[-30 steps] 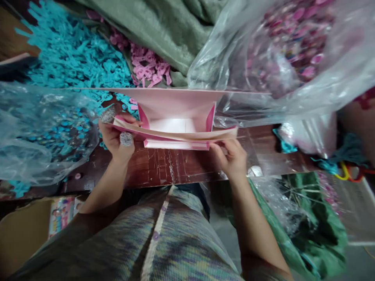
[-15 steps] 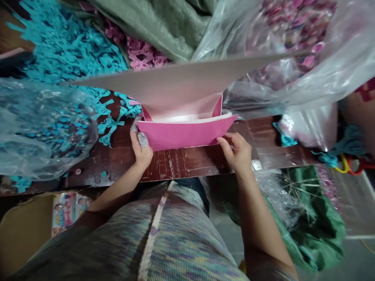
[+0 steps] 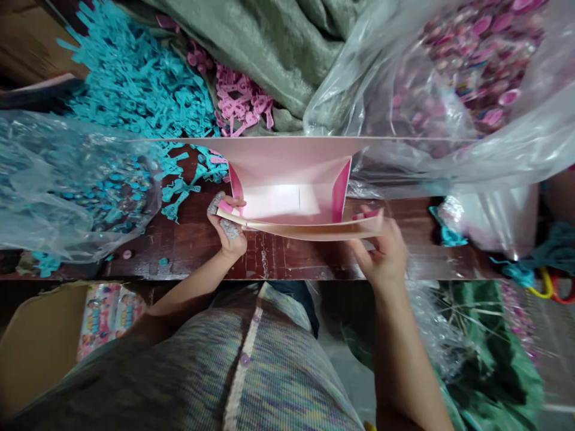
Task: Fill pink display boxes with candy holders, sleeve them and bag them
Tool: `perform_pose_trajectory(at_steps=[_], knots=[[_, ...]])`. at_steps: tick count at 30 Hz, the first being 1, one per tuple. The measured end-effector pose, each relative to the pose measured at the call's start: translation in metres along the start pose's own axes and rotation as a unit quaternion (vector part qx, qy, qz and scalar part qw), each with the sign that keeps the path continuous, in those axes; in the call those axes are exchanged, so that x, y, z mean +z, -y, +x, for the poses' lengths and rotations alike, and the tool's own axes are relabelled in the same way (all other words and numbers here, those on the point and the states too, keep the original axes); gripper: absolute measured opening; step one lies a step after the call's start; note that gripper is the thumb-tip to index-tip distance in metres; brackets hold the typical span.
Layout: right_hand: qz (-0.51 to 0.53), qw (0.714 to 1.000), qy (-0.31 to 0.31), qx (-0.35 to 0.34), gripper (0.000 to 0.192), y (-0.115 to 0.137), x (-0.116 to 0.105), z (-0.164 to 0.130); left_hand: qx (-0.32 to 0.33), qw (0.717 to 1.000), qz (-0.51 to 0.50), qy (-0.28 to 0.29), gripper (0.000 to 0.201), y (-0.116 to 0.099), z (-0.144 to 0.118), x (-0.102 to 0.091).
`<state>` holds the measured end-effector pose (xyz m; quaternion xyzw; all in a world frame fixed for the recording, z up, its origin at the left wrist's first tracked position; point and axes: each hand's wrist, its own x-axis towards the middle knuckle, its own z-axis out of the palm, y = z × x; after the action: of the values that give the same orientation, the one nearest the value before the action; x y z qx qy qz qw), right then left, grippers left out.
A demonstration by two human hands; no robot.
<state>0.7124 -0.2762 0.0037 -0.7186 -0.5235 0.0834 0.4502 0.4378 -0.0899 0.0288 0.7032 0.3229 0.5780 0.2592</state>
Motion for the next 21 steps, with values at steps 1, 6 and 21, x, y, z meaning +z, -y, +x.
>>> perform_pose_trajectory(at_steps=[1, 6, 21], knots=[[-0.013, 0.999, 0.008, -0.033, 0.034, 0.005, 0.000, 0.004, 0.002, 0.999, 0.036, 0.014, 0.039, 0.004, -0.008, -0.010], [-0.008, 0.997, 0.021, -0.069, 0.021, 0.022, 0.008, 0.017, -0.007, 0.985, 0.128, 0.116, 0.045, 0.013, -0.019, -0.063], [0.030, 0.997, 0.043, -0.051, 0.036, 0.055, -0.001, 0.040, 0.018, 0.989, 0.128, 0.064, 0.040, 0.003, -0.012, -0.075]])
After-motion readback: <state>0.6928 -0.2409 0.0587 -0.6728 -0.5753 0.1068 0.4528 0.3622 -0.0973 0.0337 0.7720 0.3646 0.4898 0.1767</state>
